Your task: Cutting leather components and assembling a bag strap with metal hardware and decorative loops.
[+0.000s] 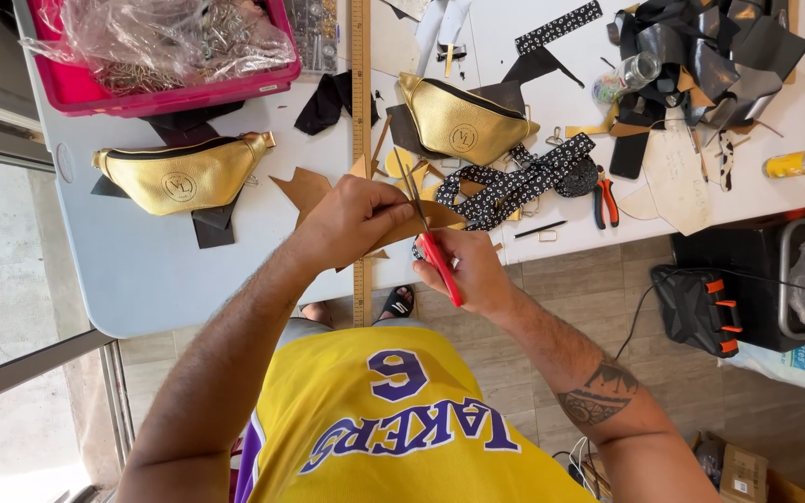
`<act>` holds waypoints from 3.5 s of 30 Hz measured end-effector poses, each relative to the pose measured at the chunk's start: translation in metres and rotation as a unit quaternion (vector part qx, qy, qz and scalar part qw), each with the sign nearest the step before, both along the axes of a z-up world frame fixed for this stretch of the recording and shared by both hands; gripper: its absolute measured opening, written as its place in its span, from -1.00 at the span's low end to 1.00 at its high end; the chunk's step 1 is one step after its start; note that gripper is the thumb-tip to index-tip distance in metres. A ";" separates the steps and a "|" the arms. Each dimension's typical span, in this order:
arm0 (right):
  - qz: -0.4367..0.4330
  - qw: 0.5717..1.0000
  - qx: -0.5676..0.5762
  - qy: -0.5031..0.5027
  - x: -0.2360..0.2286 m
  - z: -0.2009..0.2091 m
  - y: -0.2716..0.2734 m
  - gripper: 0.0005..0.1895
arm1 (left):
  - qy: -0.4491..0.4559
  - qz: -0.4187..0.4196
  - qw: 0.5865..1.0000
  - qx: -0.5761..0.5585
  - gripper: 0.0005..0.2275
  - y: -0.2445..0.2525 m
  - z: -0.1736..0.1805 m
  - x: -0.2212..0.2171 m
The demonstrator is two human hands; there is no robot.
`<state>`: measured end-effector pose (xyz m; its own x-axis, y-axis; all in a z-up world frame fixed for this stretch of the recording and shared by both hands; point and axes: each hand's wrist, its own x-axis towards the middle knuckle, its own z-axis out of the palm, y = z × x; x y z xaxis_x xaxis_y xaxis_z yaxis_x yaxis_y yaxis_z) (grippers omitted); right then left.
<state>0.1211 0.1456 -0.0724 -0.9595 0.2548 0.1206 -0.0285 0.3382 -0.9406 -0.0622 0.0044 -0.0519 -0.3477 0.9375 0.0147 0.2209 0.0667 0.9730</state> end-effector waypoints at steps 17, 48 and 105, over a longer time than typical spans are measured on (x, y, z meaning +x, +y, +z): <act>-0.266 0.927 0.145 -0.220 0.059 -0.139 0.158 -0.35 | -0.140 0.388 0.895 -0.172 -0.73 -0.149 -0.068 -0.001; -0.580 0.677 0.144 -0.430 0.251 -0.348 0.436 -0.81 | -0.224 0.470 0.755 -0.398 -0.63 -0.176 -0.112 0.193; -0.120 0.889 -0.309 -0.316 0.259 -0.144 0.274 -0.58 | 0.249 0.395 0.761 -0.451 -0.52 0.124 -0.290 0.118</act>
